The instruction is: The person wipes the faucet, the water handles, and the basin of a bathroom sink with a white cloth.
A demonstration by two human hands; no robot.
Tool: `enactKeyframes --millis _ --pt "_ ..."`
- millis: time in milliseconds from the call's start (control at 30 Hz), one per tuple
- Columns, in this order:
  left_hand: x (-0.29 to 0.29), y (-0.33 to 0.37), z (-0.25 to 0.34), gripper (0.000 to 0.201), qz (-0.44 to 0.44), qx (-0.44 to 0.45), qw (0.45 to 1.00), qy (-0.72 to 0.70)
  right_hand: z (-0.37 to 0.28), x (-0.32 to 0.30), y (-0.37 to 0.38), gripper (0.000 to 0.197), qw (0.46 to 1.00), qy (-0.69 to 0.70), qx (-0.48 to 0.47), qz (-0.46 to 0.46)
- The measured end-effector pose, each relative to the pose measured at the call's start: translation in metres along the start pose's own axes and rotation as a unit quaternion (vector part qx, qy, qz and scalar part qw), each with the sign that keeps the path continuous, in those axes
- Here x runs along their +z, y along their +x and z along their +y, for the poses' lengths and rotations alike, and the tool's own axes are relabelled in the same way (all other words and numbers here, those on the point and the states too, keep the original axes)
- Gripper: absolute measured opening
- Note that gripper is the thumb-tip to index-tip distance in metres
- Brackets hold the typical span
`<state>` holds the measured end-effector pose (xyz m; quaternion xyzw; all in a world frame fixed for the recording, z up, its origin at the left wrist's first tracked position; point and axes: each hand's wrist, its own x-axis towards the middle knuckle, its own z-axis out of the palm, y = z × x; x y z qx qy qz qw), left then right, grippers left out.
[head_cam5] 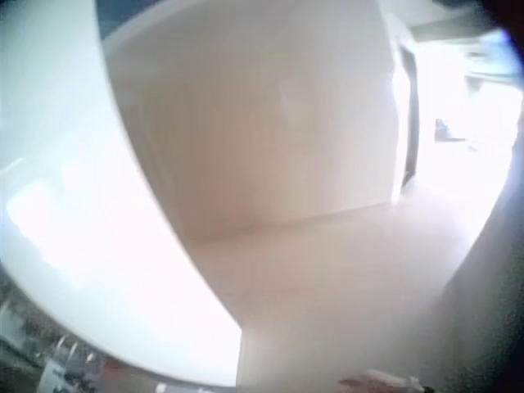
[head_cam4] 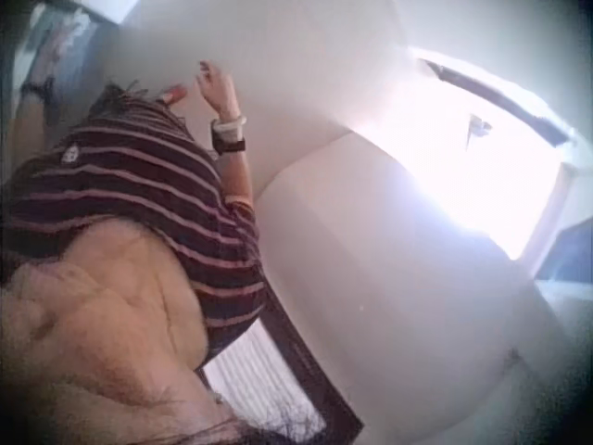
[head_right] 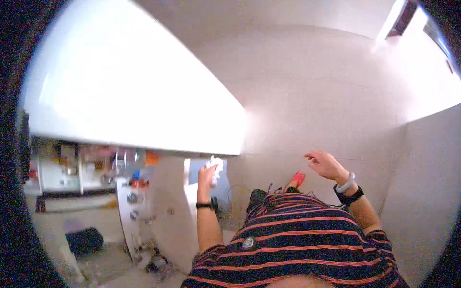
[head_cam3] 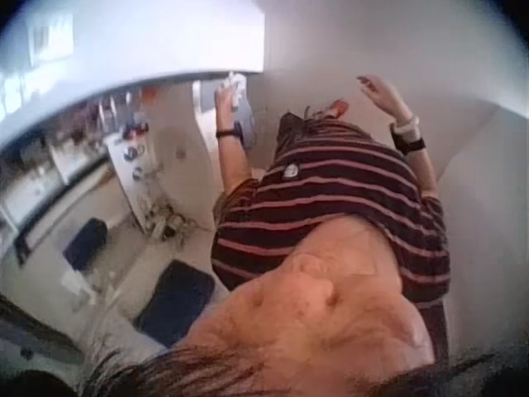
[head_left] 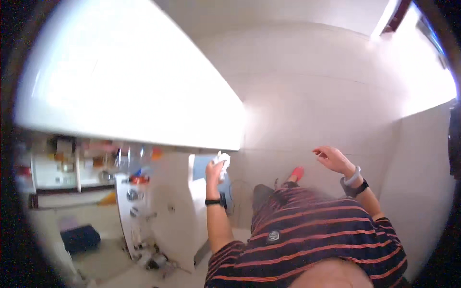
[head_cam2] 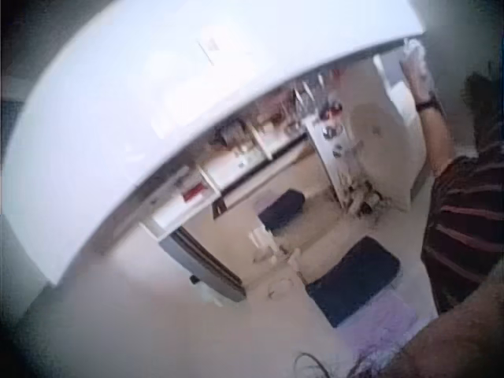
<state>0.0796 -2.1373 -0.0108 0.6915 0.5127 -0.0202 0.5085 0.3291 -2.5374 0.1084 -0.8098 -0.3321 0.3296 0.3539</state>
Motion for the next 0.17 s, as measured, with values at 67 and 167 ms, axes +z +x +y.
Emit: enactKeyframes --millis 67,167 --pt "0.052 -0.013 0.051 0.034 -0.052 0.029 0.993 -0.106 0.026 -0.033 -0.002 0.027 0.999 -0.009 -0.019 0.026" --pt "0.116 -0.008 0.118 0.053 -0.104 0.161 0.977 -0.091 0.048 -0.069 -0.003 0.029 0.998 0.045 0.016 0.049"
